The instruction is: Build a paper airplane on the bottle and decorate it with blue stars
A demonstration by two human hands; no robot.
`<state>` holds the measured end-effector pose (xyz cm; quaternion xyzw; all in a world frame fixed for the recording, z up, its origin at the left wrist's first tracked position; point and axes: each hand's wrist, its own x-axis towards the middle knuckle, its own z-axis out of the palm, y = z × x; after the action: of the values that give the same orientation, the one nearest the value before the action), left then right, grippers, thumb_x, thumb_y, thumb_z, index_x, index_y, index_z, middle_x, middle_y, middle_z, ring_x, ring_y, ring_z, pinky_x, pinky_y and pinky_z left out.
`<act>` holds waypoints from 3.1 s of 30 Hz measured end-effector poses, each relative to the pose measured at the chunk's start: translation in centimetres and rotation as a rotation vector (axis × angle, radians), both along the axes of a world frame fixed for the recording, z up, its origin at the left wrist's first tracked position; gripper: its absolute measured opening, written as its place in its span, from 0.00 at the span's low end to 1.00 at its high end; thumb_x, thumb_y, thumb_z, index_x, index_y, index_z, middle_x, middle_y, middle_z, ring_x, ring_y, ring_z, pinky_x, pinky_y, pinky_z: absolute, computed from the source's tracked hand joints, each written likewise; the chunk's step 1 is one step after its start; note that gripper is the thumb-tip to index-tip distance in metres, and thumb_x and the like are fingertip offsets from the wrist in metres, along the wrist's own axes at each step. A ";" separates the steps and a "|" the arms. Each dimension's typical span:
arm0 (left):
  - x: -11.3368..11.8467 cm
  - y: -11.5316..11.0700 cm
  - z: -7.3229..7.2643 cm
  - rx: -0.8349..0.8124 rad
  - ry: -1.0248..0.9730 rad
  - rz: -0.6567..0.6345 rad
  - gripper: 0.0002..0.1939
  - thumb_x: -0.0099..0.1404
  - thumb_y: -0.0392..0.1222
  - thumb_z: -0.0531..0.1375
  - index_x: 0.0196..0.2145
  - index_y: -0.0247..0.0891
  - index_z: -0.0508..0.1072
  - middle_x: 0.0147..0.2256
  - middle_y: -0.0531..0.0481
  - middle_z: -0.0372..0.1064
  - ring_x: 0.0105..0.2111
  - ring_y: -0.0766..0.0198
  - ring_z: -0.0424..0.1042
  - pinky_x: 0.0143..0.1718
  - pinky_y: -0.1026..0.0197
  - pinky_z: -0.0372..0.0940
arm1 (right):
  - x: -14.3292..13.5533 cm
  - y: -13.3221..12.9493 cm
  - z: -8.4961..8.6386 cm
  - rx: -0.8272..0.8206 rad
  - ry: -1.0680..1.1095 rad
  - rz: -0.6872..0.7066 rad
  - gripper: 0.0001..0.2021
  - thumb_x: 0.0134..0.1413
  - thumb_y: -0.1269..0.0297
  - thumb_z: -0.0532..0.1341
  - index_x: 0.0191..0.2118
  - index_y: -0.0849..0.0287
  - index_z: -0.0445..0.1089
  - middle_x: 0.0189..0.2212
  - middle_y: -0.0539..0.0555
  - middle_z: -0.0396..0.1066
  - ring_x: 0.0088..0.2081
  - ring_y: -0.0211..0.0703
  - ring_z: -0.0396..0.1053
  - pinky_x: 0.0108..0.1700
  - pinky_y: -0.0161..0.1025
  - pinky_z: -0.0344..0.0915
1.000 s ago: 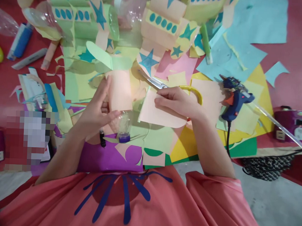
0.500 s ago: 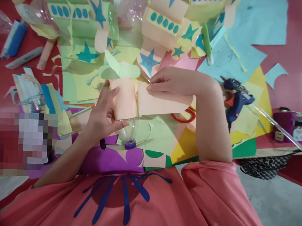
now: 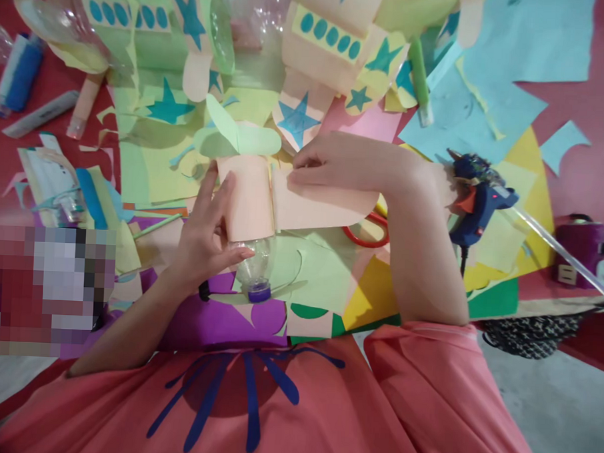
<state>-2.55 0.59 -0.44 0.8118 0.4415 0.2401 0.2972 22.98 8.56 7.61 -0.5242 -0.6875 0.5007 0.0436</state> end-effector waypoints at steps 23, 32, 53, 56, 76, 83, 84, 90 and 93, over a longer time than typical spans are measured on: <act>-0.1 0.0 0.1 0.002 0.003 -0.017 0.54 0.53 0.78 0.53 0.69 0.53 0.41 0.71 0.38 0.35 0.68 0.33 0.45 0.51 0.47 0.69 | -0.3 0.1 0.2 0.044 -0.088 0.106 0.18 0.61 0.70 0.58 0.18 0.60 0.67 0.18 0.47 0.62 0.23 0.31 0.54 0.27 0.36 0.50; 0.1 0.0 0.1 -0.001 0.008 0.020 0.55 0.51 0.80 0.52 0.69 0.53 0.43 0.71 0.40 0.37 0.68 0.34 0.45 0.58 0.41 0.62 | -0.3 0.5 0.1 -0.091 -0.007 0.027 0.19 0.64 0.65 0.55 0.21 0.60 0.69 0.17 0.46 0.59 0.21 0.29 0.54 0.24 0.33 0.50; 0.1 0.0 -0.1 0.031 -0.021 0.006 0.54 0.52 0.79 0.52 0.69 0.54 0.42 0.71 0.41 0.38 0.68 0.35 0.45 0.61 0.40 0.59 | 0.3 0.6 -0.6 -0.053 0.011 0.142 0.17 0.63 0.63 0.57 0.22 0.60 0.66 0.20 0.46 0.59 0.25 0.30 0.56 0.28 0.34 0.53; -0.1 0.1 -0.2 0.052 -0.022 -0.014 0.54 0.52 0.79 0.51 0.69 0.54 0.41 0.71 0.41 0.37 0.68 0.35 0.45 0.59 0.41 0.62 | 0.1 0.6 -0.2 -0.077 -0.061 0.167 0.17 0.65 0.64 0.54 0.23 0.60 0.64 0.21 0.46 0.57 0.26 0.30 0.55 0.30 0.34 0.54; 0.0 0.2 -0.1 0.076 -0.024 -0.032 0.54 0.53 0.79 0.50 0.69 0.52 0.40 0.70 0.39 0.38 0.67 0.35 0.48 0.59 0.41 0.62 | 0.1 0.9 -1.1 -0.092 -0.010 0.125 0.16 0.60 0.64 0.60 0.22 0.61 0.67 0.21 0.46 0.62 0.25 0.29 0.57 0.29 0.34 0.55; -0.1 0.2 -0.4 0.068 -0.037 -0.019 0.54 0.53 0.79 0.51 0.69 0.53 0.41 0.71 0.41 0.38 0.68 0.35 0.46 0.58 0.41 0.63 | 0.0 0.8 -0.8 -0.051 -0.080 0.210 0.19 0.65 0.63 0.52 0.22 0.60 0.64 0.21 0.45 0.58 0.25 0.27 0.55 0.29 0.33 0.55; -0.1 0.2 -0.5 0.071 -0.036 -0.017 0.54 0.53 0.79 0.51 0.69 0.53 0.41 0.71 0.41 0.38 0.68 0.35 0.46 0.58 0.40 0.62 | 0.0 0.8 -0.8 -0.047 -0.080 0.210 0.19 0.65 0.63 0.52 0.22 0.60 0.63 0.21 0.45 0.58 0.25 0.28 0.55 0.29 0.33 0.55; 0.0 0.1 -0.6 0.058 -0.054 -0.005 0.54 0.52 0.79 0.52 0.69 0.53 0.42 0.71 0.41 0.38 0.68 0.35 0.44 0.59 0.40 0.62 | 0.5 1.0 -1.5 -0.040 0.024 0.202 0.17 0.62 0.57 0.58 0.24 0.60 0.67 0.22 0.47 0.62 0.26 0.31 0.57 0.29 0.35 0.55; 0.0 0.1 -0.6 0.057 -0.061 -0.001 0.54 0.52 0.79 0.52 0.69 0.54 0.42 0.71 0.41 0.38 0.68 0.36 0.45 0.58 0.41 0.63 | 0.6 1.0 -1.4 -0.058 0.031 0.195 0.18 0.61 0.55 0.59 0.23 0.60 0.66 0.22 0.48 0.61 0.27 0.32 0.57 0.31 0.36 0.55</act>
<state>-2.53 0.66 -1.07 0.8125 0.4249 0.2771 0.2872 23.55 9.51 6.20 -0.4482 -0.7197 0.5301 -0.0098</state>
